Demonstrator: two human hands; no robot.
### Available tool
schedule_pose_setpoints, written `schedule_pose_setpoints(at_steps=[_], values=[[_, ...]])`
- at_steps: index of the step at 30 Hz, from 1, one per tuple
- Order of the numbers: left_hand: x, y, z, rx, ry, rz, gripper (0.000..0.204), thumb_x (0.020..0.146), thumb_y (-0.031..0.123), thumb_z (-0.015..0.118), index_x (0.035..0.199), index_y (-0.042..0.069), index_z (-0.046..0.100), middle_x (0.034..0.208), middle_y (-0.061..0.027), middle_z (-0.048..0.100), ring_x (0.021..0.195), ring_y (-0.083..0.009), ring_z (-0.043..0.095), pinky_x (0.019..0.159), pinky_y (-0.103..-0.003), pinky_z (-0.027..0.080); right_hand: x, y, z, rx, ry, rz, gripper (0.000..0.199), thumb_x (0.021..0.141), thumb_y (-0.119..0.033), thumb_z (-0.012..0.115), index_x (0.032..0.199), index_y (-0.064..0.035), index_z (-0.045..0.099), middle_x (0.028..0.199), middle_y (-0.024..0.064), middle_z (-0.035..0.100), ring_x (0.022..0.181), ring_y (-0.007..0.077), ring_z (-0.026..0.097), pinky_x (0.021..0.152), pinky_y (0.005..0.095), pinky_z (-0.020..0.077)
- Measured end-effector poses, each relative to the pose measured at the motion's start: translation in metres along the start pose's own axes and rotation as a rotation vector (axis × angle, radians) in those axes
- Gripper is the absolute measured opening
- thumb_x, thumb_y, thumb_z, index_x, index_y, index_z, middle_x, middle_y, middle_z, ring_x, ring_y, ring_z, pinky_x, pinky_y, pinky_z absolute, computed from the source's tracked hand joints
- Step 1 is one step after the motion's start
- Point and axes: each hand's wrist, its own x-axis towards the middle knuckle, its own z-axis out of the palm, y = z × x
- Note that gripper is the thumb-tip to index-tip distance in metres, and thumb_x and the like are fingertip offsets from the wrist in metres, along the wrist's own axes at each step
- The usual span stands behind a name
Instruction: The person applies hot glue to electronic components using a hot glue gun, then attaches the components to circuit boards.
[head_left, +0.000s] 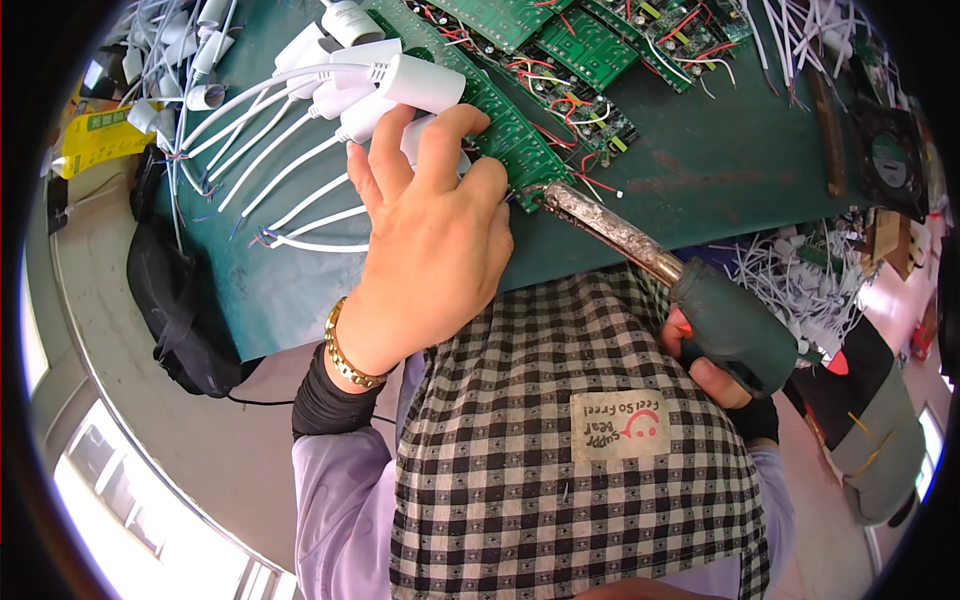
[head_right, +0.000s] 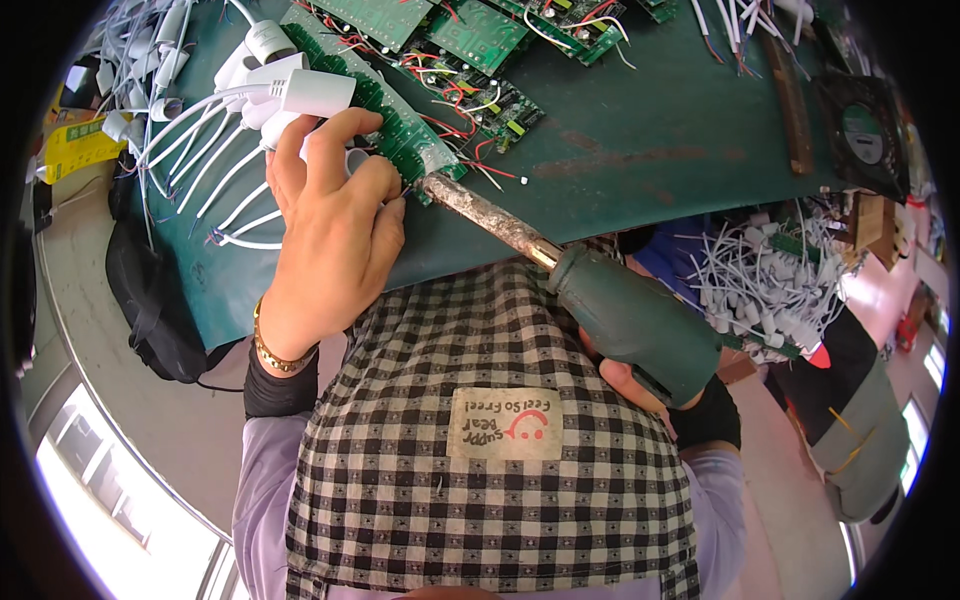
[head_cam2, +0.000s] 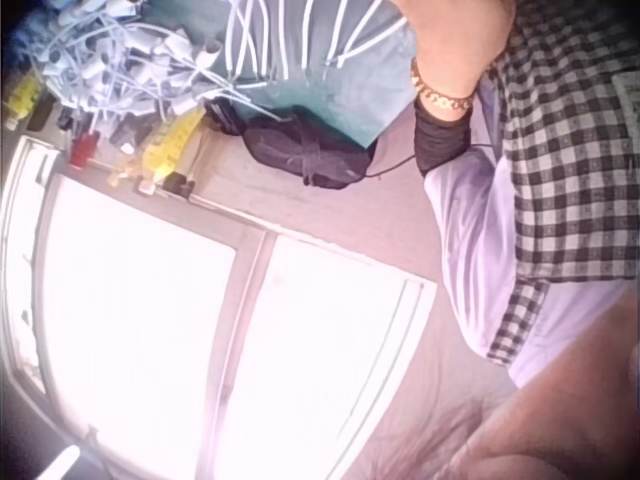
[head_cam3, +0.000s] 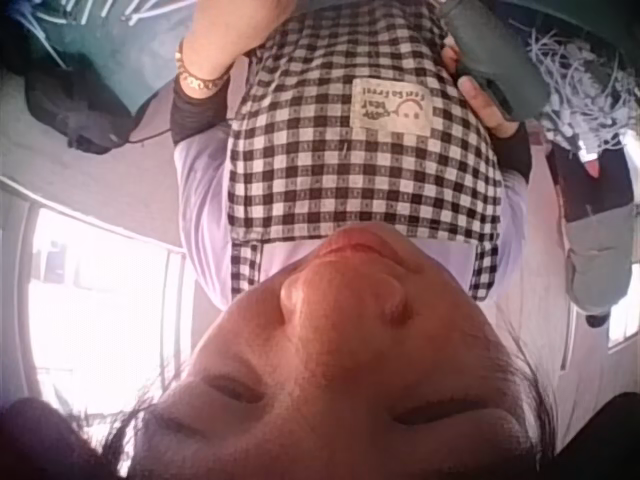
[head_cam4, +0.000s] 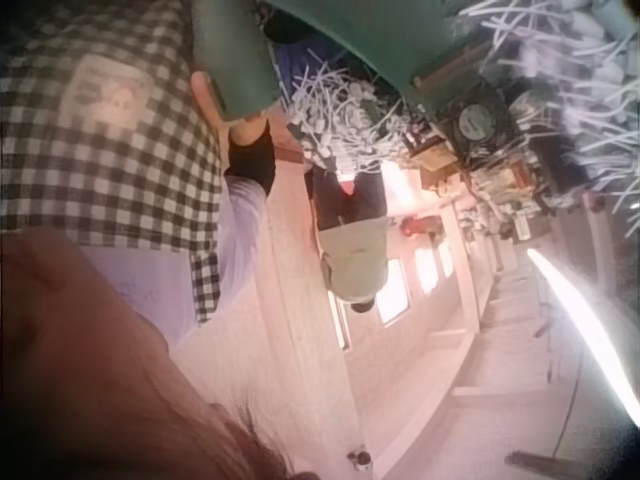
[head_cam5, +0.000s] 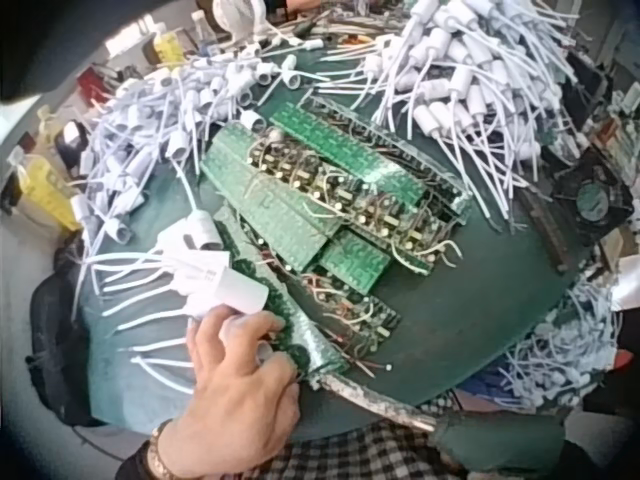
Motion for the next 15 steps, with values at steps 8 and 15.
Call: schedule_pose_setpoints(at_steps=[8,15], values=[[-0.001,-0.001,0.003,-0.013,0.028,0.023,0.013,0.073,0.006,0.062,0.084,0.003,0.057,0.128,-0.0138,0.037,0.122,-0.0500,0.026,0.091,-0.074,0.022,0.010,-0.012,-0.002,-0.103,-0.095,-0.003,0.036,0.082,-0.027,0.065,0.107,-0.0022,0.063,0.111,0.0141,0.061,0.109,0.0315,0.056,0.100,0.0441,0.0375],[0.000,0.005,0.009,0.036,0.079,-0.017,0.010,0.071,0.005,0.061,0.080,0.003,0.058,0.126,-0.0128,0.040,0.122,-0.0488,0.027,0.090,-0.074,0.023,0.004,-0.007,0.008,0.310,-0.002,0.012,0.044,0.081,-0.018,0.062,0.118,0.0046,0.054,0.100,0.0138,0.060,0.088,0.0207,0.058,0.081,0.0339,0.0459]])
